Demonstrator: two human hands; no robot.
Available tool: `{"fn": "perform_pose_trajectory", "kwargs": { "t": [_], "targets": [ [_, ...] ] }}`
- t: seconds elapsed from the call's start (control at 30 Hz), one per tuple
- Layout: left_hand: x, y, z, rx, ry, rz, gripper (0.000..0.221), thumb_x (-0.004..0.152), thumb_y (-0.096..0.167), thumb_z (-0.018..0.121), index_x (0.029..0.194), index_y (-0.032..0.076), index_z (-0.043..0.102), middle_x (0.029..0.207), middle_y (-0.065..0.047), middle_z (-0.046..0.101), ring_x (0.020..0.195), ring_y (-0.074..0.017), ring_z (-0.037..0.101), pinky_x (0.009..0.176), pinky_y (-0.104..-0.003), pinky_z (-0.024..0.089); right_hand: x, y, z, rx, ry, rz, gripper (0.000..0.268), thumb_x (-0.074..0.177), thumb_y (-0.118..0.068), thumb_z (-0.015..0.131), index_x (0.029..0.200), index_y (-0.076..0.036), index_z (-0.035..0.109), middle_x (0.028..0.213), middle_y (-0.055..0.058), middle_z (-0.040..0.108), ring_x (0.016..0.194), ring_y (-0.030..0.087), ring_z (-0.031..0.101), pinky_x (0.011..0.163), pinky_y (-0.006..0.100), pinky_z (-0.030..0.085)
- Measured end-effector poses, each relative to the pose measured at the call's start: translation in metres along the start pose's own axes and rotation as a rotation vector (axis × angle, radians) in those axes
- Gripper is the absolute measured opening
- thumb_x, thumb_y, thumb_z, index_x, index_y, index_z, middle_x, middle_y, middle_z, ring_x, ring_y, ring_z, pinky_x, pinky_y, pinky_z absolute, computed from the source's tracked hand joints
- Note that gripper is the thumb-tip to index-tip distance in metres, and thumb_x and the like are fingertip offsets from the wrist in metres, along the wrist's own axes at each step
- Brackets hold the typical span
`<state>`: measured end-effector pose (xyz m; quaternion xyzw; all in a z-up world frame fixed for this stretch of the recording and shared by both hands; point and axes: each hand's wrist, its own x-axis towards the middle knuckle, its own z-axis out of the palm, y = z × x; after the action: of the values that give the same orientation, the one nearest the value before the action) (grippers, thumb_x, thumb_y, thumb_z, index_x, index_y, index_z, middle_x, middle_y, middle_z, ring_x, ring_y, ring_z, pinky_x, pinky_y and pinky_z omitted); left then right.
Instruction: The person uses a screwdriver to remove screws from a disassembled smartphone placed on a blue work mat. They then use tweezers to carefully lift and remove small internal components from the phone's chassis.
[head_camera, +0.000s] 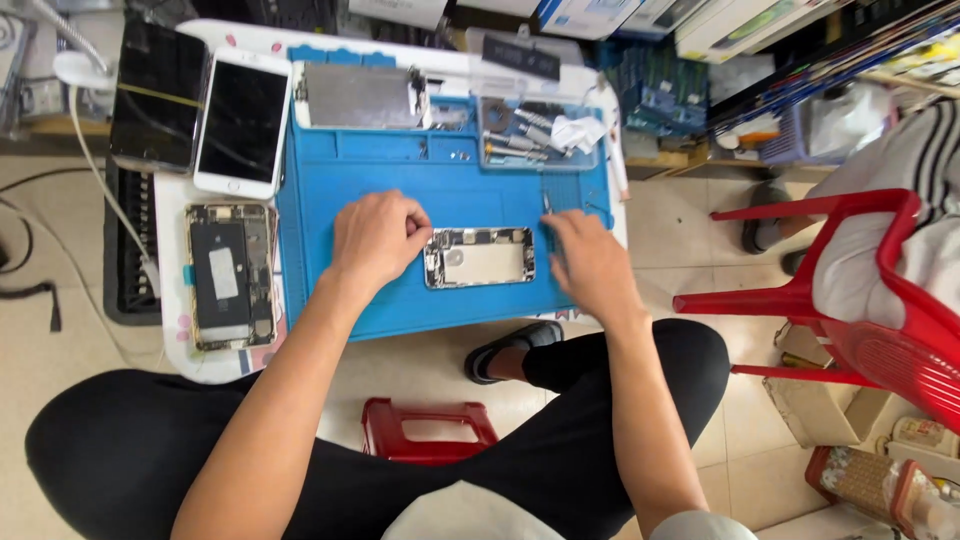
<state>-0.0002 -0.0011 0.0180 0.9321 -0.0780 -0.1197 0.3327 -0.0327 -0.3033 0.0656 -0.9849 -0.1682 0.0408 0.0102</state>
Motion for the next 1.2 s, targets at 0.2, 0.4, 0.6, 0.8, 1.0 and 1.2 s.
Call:
{"fn": "perform_pose_trajectory", "kwargs": {
  "t": [0.2,0.4,0.6,0.8,1.0,1.2],
  "targets": [
    [0.004,-0.002,0.006,0.021,0.015,0.007,0.007,0.086,0.024,0.076,0.087,0.02,0.081,0.079,-0.003,0.07,0.09,-0.0315,0.071,0.081,-0.048,0.058,0.011,-0.019,-0.048,0.002,-0.336,0.009,0.06,0.088,-0.017,0.078,0.145,-0.008,0.06,0.135,0.015,0.064,0.122,0.033,0.066,0.101,0.048,0.054],
    [0.005,-0.008,0.014,-0.005,0.062,0.021,0.007,0.086,0.02,0.074,0.084,0.02,0.08,0.076,0.001,0.069,0.087,-0.0285,0.071,0.079,-0.046,0.058,0.075,0.028,-0.034,-0.088,0.049,-0.008,0.021,0.107,-0.031,0.063,0.121,-0.024,0.076,0.113,0.002,0.071,0.11,0.027,0.071,0.087,0.042,0.059],
    [0.007,-0.01,0.018,0.016,0.084,0.005,0.006,0.085,0.023,0.074,0.083,0.021,0.079,0.077,0.0,0.068,0.09,-0.031,0.071,0.08,-0.047,0.058,0.126,0.049,-0.007,-0.065,0.114,-0.046,0.018,0.102,-0.03,0.073,0.117,-0.022,0.08,0.101,-0.002,0.067,0.106,0.019,0.065,0.085,0.035,0.059],
    [0.004,-0.01,0.013,-0.016,0.078,0.021,0.005,0.085,0.02,0.075,0.083,0.019,0.079,0.074,0.002,0.066,0.085,-0.0271,0.07,0.08,-0.044,0.057,0.134,0.052,0.001,-0.041,0.115,0.027,0.019,0.096,-0.027,0.08,0.113,-0.02,0.08,0.101,-0.001,0.072,0.105,0.022,0.066,0.089,0.04,0.059],
    [0.007,-0.011,0.015,0.039,0.047,0.02,0.003,0.087,0.022,0.077,0.086,0.02,0.079,0.077,0.001,0.067,0.088,-0.027,0.07,0.08,-0.046,0.057,0.11,0.039,-0.037,0.199,0.336,0.071,0.016,0.097,-0.024,0.083,0.111,-0.021,0.078,0.09,-0.002,0.073,0.081,0.019,0.069,0.072,0.035,0.058],
    [0.004,-0.003,0.003,0.041,0.015,-0.004,0.006,0.089,0.024,0.076,0.089,0.02,0.08,0.078,0.001,0.069,0.088,-0.0255,0.071,0.082,-0.045,0.057,0.061,0.023,-0.017,0.923,0.425,0.169,0.028,0.082,-0.017,0.094,0.108,-0.017,0.083,0.091,0.003,0.08,0.082,0.008,0.066,0.072,0.024,0.056]
  ]
}}
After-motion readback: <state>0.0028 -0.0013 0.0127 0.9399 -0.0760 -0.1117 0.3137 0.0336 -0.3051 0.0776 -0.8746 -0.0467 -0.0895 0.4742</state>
